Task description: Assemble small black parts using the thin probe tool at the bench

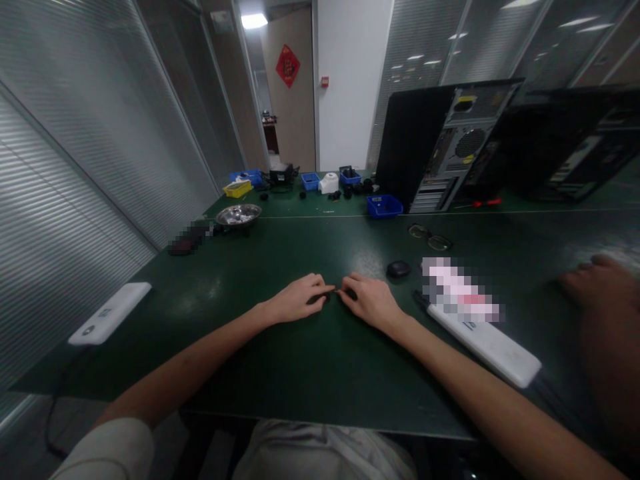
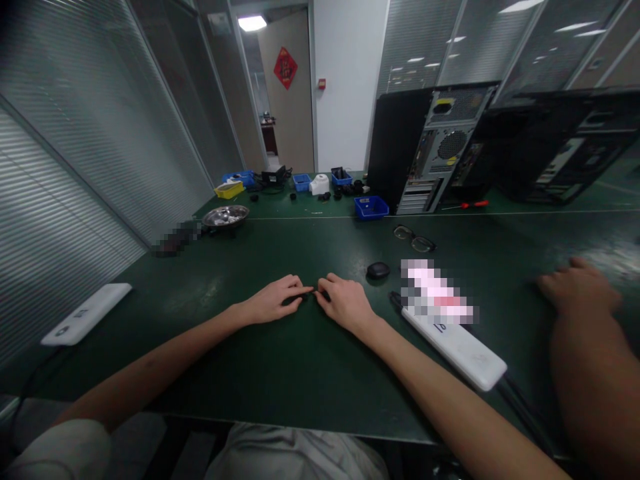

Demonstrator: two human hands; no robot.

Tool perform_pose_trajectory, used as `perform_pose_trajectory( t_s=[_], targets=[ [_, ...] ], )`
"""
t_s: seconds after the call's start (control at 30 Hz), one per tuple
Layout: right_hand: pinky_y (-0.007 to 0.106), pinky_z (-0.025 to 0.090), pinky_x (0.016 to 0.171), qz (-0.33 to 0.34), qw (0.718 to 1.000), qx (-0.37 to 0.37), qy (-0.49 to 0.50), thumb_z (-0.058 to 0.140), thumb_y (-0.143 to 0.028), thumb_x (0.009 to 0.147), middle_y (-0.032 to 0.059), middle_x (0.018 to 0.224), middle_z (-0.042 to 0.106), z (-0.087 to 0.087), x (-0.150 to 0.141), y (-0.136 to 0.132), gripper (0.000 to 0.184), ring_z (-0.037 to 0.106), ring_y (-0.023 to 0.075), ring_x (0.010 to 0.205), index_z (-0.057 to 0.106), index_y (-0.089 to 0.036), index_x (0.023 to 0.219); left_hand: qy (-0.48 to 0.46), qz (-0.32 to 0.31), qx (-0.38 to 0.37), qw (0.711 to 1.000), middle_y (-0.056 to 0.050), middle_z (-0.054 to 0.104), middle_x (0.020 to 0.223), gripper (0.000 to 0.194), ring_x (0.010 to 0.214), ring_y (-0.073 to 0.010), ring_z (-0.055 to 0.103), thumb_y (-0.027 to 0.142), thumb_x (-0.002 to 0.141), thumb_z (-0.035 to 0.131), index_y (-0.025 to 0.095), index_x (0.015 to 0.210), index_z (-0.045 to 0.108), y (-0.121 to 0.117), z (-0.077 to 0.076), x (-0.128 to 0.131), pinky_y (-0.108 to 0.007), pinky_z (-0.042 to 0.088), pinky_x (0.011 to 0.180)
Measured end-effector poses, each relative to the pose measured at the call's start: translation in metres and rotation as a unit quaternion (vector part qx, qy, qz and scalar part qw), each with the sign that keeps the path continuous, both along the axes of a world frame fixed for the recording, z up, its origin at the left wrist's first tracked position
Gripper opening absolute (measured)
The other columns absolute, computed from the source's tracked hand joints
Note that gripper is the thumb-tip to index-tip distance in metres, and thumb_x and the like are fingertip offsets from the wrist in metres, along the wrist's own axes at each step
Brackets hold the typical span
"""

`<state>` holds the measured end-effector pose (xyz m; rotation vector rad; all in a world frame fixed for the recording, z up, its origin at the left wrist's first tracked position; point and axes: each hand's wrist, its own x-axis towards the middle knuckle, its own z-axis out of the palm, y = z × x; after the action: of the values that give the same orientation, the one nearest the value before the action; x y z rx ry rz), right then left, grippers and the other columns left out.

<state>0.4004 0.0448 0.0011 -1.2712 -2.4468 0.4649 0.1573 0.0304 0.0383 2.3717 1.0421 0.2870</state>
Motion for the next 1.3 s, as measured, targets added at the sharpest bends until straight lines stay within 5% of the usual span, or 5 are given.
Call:
perform_pose_trajectory(
  t_s=[0.47,0.73,0.93,1.1,1.3],
  targets=[
    [0.027,0.037,0.065,-0.039,0.999,-0.031,0.02,0.059,-0.041,0.098,0.003,0.092,0.068,0.002,0.015,0.009,0.021,0.063,0.0168,0.08,0.067,-0.024,0.091,-0.032,-0.005,0.006,0.999,-0.008,0.064,0.132,0.029,0.127,-0.0214,0.053,0.025,0.101,0.055,0.026,0.126,0.067,0.017,-0.001,-0.019,-0.042,0.044,0.108],
    [0.027,0.037,0.065,-0.031,0.998,-0.037,0.028,0.059,-0.041,0.099,0.003,0.093,0.068,0.003,0.017,0.009,0.021,0.063,0.0164,0.079,0.067,-0.023,0.091,-0.018,0.036,0.007,0.999,-0.006,0.069,0.123,0.029,0.116,-0.0187,0.06,0.029,0.099,0.058,0.027,0.126,0.068,0.02,-0.007,-0.017,-0.036,0.049,0.1],
    [0.026,0.037,0.063,-0.028,0.998,-0.038,0.029,0.059,-0.042,0.098,0.0029,0.094,0.068,0.002,0.018,0.009,0.021,0.063,0.0163,0.078,0.067,-0.024,0.092,0.026,0.249,0.068,0.966,-0.009,0.068,0.124,0.032,0.105,-0.0205,0.065,0.032,0.097,0.06,0.022,0.126,0.068,0.058,-0.005,-0.106,-0.037,0.053,0.093],
    [0.027,0.037,0.063,-0.034,0.998,-0.035,0.027,0.06,-0.041,0.098,0.0033,0.093,0.068,0.001,0.017,0.009,0.021,0.063,0.0172,0.079,0.067,-0.024,0.09,0.091,0.462,0.135,0.872,-0.011,0.067,0.117,0.03,0.108,-0.0237,0.064,0.037,0.096,0.063,0.013,0.113,0.067,0.066,0.007,-0.209,-0.048,0.051,0.101],
    [0.027,0.037,0.064,-0.03,0.999,-0.033,0.028,0.059,-0.043,0.099,0.0033,0.094,0.068,0.0,0.018,0.01,0.022,0.064,0.017,0.08,0.067,-0.024,0.091,0.131,0.556,0.173,0.803,-0.011,0.066,0.119,0.032,0.11,-0.0239,0.064,0.038,0.097,0.062,0.012,0.116,0.065,0.063,-0.002,-0.26,-0.047,0.053,0.098]
  ],
)
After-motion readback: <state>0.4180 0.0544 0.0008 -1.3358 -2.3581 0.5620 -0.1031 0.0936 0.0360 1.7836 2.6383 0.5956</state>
